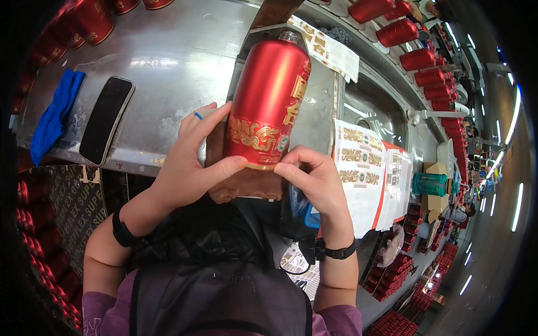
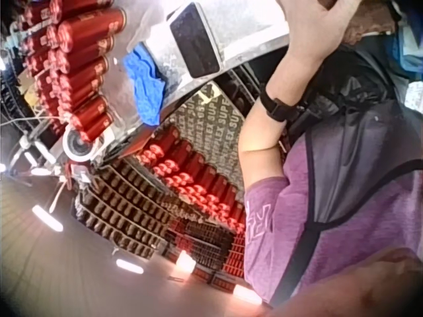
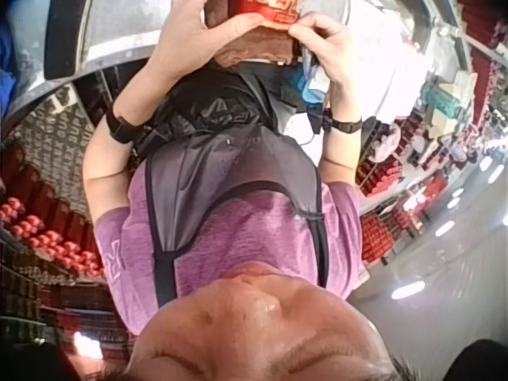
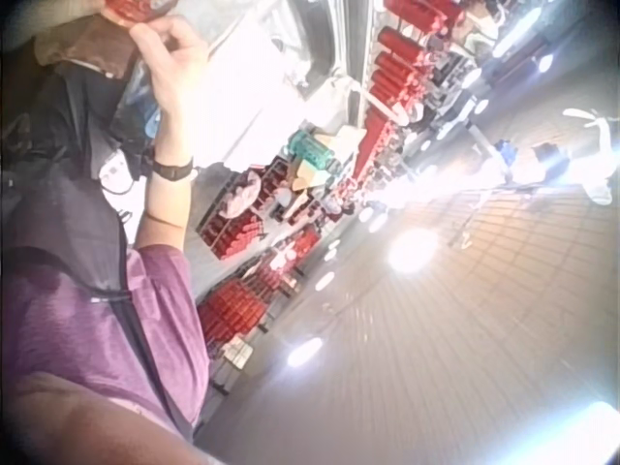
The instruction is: Applying decorative labels and seals to red metal liquor bottles on a production line.
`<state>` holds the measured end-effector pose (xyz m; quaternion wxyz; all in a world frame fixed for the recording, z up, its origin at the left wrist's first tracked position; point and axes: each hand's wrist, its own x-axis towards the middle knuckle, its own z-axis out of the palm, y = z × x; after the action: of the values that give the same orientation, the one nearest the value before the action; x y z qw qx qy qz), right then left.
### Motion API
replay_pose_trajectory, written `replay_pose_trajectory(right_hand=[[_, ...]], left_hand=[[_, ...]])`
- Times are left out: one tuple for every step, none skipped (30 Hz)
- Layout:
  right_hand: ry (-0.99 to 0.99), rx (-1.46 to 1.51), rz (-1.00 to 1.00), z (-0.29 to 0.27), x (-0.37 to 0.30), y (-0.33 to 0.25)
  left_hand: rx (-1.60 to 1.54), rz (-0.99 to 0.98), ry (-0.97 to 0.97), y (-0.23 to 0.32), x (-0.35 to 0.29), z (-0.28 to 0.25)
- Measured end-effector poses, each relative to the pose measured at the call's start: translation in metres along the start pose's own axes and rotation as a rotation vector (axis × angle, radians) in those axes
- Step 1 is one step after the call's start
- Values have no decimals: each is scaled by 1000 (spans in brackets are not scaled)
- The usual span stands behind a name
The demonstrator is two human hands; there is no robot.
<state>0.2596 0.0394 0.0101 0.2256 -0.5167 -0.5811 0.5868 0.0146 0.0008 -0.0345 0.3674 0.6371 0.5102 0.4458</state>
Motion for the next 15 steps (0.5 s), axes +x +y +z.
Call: replay_pose_trajectory(right_hand=[[0,-13,2,0,0,0],[2,-14,3,0,0,-1],[-1,6,-1,1,0,-1],[-4,26,-5,1,0,-2],[-2,26,-4,0,0,-2],[-2,11,-8,0,0,-1],[-2,-4,-11,-1,0,-1],[-2,-4,-11,0,0,0],[-6,7,-17,0,1,0],[-9,17,-22,0,1,1],[-10,17,-22,0,1,1],[-11,22,-11,0,1,1],[-12,26,0,-1,1,1],[-12,26,1,-1,1,0],[-11,23,-1,-1,0,0]], left_hand=[[6,0,15,-2,0,1],[5,1,14,-4,1,2],[-11,19,28,-5,2,2],[-28,36,42,-6,2,2],[-29,37,41,-7,2,2],[-59,27,38,-9,2,2],[-89,17,35,-10,1,2],[-89,16,36,-12,0,1],[-117,10,23,-15,-1,0],[-144,3,11,-16,-2,0],[-144,3,11,-14,-2,0],[-143,7,21,-11,-2,0],[-142,11,31,-8,-3,0],[-143,10,31,-4,-3,-1],[-114,-9,9,0,-3,-2]])
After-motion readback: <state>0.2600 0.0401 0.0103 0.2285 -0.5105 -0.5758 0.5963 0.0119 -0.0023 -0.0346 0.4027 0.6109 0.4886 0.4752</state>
